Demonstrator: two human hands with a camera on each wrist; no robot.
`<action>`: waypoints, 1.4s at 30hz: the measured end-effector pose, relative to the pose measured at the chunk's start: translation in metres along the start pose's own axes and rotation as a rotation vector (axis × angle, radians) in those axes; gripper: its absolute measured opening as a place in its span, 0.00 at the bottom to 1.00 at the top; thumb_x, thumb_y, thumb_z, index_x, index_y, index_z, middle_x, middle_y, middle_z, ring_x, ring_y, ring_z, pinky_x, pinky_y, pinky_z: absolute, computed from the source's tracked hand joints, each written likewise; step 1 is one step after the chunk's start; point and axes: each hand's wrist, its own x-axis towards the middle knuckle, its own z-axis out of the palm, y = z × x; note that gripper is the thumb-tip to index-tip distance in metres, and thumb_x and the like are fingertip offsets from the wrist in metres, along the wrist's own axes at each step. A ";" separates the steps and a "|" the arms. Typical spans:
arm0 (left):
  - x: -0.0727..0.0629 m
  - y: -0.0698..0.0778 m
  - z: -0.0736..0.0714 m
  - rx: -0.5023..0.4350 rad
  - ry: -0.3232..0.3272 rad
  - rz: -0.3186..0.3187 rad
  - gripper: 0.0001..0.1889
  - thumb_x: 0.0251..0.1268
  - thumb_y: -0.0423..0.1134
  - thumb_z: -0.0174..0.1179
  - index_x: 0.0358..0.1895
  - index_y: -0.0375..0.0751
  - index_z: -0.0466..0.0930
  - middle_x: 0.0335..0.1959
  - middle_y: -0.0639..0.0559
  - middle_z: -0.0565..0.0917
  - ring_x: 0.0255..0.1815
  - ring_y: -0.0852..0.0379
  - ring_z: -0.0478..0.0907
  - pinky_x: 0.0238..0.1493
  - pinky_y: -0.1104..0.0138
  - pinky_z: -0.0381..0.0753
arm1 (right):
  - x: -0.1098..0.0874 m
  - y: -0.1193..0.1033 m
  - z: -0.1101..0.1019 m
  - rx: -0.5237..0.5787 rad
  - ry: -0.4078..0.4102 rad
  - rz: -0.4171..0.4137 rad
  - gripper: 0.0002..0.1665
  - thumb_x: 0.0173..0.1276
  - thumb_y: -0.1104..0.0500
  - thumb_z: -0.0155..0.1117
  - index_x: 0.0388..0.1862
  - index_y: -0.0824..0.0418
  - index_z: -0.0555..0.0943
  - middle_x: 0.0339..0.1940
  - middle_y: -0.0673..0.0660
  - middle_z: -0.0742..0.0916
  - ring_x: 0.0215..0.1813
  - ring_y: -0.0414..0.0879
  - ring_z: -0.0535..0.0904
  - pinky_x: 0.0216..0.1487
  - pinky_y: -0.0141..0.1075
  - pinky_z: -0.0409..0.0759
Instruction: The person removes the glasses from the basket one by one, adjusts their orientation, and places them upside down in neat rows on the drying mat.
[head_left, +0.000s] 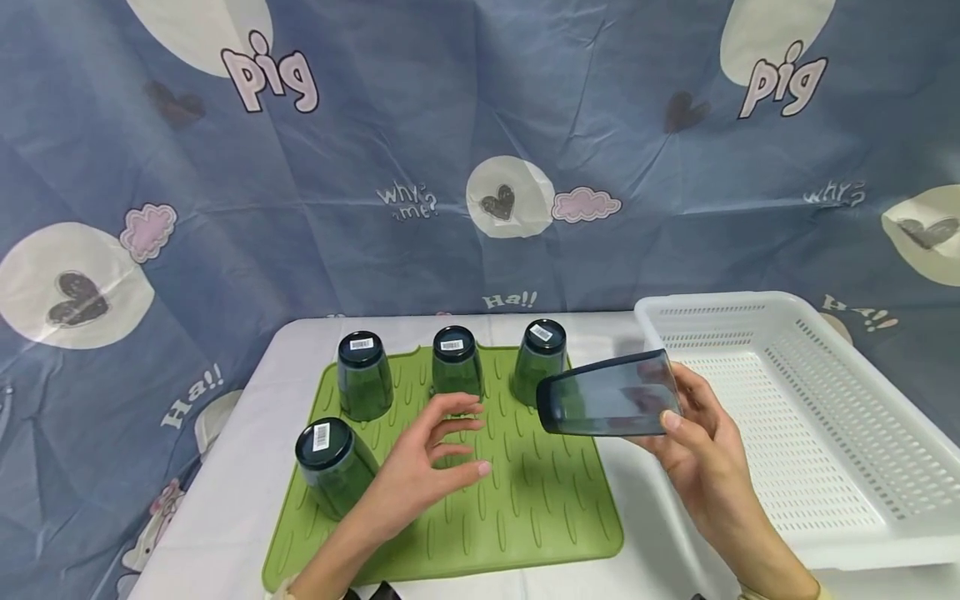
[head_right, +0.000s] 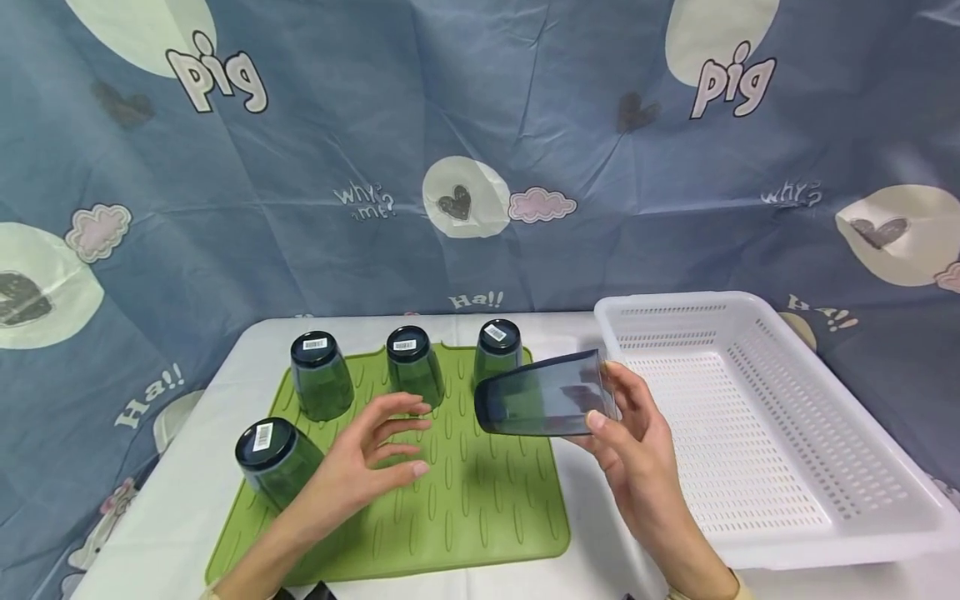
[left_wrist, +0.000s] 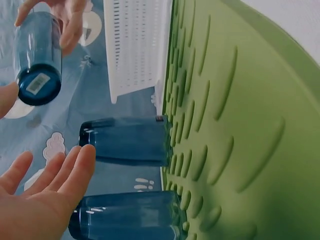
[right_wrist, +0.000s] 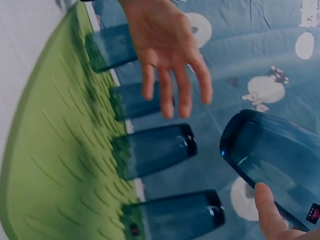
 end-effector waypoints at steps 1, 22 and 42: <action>0.001 0.000 0.001 -0.011 -0.004 0.003 0.35 0.56 0.33 0.72 0.67 0.53 0.67 0.65 0.50 0.70 0.65 0.46 0.70 0.61 0.54 0.76 | 0.000 0.002 0.001 0.001 -0.009 0.008 0.28 0.70 0.75 0.42 0.68 0.64 0.68 0.61 0.59 0.76 0.55 0.49 0.78 0.55 0.48 0.81; 0.000 -0.010 0.023 -0.250 -0.092 -0.022 0.39 0.53 0.25 0.71 0.69 0.46 0.63 0.69 0.42 0.64 0.63 0.43 0.71 0.58 0.52 0.77 | -0.019 0.041 0.019 0.078 -0.060 0.180 0.31 0.67 0.72 0.46 0.69 0.59 0.66 0.66 0.59 0.73 0.60 0.52 0.77 0.59 0.53 0.77; 0.000 -0.009 0.025 -0.286 -0.030 -0.038 0.38 0.50 0.25 0.72 0.67 0.38 0.67 0.63 0.37 0.72 0.62 0.45 0.72 0.57 0.57 0.79 | -0.019 0.049 0.014 -0.066 -0.123 0.206 0.31 0.67 0.69 0.50 0.69 0.58 0.65 0.66 0.60 0.74 0.63 0.50 0.74 0.64 0.42 0.74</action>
